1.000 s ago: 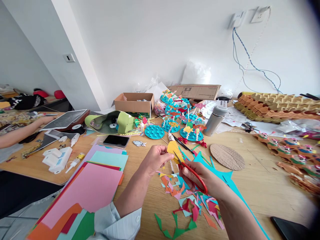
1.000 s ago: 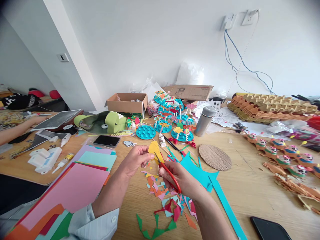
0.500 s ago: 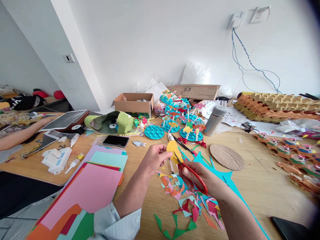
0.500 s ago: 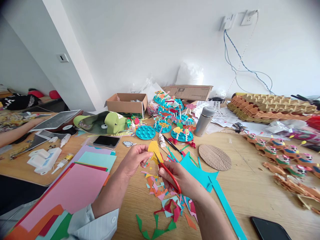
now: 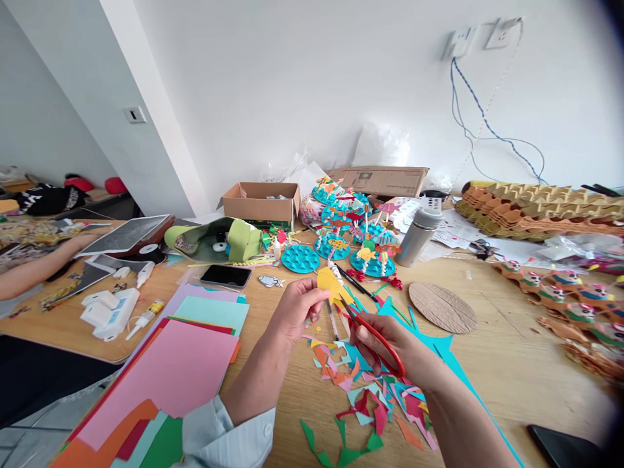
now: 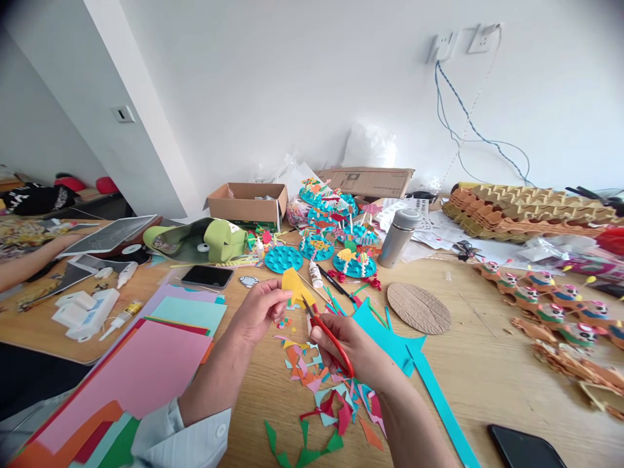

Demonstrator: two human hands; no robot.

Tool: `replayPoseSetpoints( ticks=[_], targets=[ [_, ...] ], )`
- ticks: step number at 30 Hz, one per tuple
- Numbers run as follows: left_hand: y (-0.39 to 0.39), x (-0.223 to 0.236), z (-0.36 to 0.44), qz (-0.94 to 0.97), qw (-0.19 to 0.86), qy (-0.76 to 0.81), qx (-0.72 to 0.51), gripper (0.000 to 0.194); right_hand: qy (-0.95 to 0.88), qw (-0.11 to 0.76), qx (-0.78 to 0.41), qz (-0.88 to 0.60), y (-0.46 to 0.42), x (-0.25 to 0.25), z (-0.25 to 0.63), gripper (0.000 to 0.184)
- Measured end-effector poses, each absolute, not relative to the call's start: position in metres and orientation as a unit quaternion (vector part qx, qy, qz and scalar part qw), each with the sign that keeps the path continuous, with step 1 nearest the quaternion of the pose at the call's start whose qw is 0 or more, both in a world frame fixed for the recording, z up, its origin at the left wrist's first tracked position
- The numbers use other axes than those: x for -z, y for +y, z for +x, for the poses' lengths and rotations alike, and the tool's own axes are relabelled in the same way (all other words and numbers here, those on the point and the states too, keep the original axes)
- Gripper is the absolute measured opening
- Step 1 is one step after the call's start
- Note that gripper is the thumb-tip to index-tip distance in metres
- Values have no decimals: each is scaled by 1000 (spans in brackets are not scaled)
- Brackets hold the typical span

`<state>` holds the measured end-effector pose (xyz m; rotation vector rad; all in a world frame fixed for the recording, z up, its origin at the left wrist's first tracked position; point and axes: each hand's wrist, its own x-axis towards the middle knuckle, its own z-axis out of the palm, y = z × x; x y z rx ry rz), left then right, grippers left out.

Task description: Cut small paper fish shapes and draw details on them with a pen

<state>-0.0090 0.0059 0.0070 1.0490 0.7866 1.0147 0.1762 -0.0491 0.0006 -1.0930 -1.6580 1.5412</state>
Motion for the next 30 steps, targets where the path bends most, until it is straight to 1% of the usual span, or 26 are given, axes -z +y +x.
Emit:
replayPoseSetpoints(
  ticks=[4,9,14,23,30],
  targets=[
    [6,-7,-9,448,706,328,-440,21,-625,316,-580,-416,-49,0,178,50],
    [4,-8,-8,458,717,325,-413,23,-615,340,-578,-415,-51,-1,179,50],
    [4,-7,-8,481,694,355,-402,19,-618,343,-579,-406,-52,-4,178,49],
    [3,-10,-8,524,665,340,-411,22,-611,335,-584,-416,-50,3,179,50],
    [4,-7,-8,507,660,367,-415,27,-619,329,-578,-419,-50,2,177,50]
  ],
)
